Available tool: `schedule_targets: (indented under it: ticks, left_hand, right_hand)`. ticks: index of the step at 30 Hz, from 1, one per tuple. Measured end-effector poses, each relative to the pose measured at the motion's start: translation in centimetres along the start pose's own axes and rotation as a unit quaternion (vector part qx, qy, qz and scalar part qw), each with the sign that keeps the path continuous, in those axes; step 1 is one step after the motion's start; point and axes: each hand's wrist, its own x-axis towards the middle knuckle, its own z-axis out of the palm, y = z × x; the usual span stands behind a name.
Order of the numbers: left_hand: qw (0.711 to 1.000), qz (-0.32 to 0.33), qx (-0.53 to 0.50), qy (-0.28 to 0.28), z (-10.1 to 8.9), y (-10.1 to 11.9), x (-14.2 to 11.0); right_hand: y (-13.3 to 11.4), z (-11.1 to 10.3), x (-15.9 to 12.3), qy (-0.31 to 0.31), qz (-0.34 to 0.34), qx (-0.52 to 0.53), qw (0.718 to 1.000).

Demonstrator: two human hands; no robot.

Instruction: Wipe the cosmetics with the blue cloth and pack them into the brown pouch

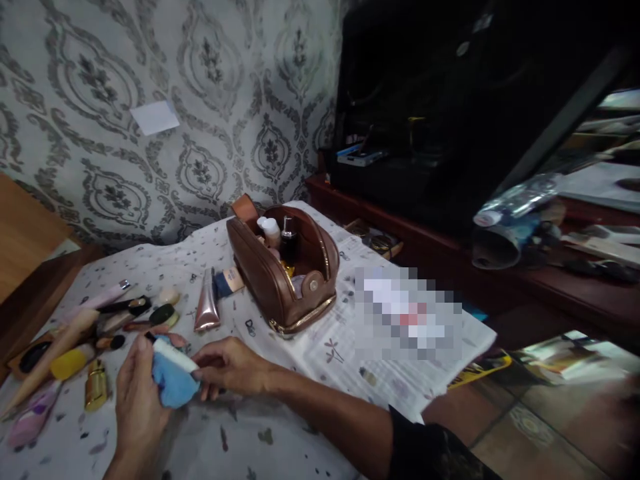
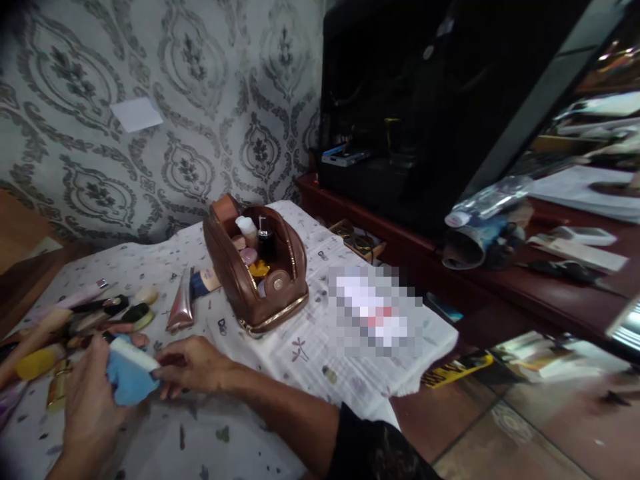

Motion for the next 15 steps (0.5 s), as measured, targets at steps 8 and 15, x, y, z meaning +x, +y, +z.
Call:
schedule_targets:
  ticks: [8, 15]
  left_hand:
    - [0.992, -0.038, 0.072, -0.091, -0.7, -1.7, -0.7]
    - [0.979, 0.056, 0.136, -0.144, -0.5, -1.7, -0.9]
  right_hand:
    - [-0.4, 0.1, -0.3, 0.055, 0.003, 0.022, 0.998]
    - [-0.7, 0.1, -0.4, 0.094, 0.004, 0.020, 0.995]
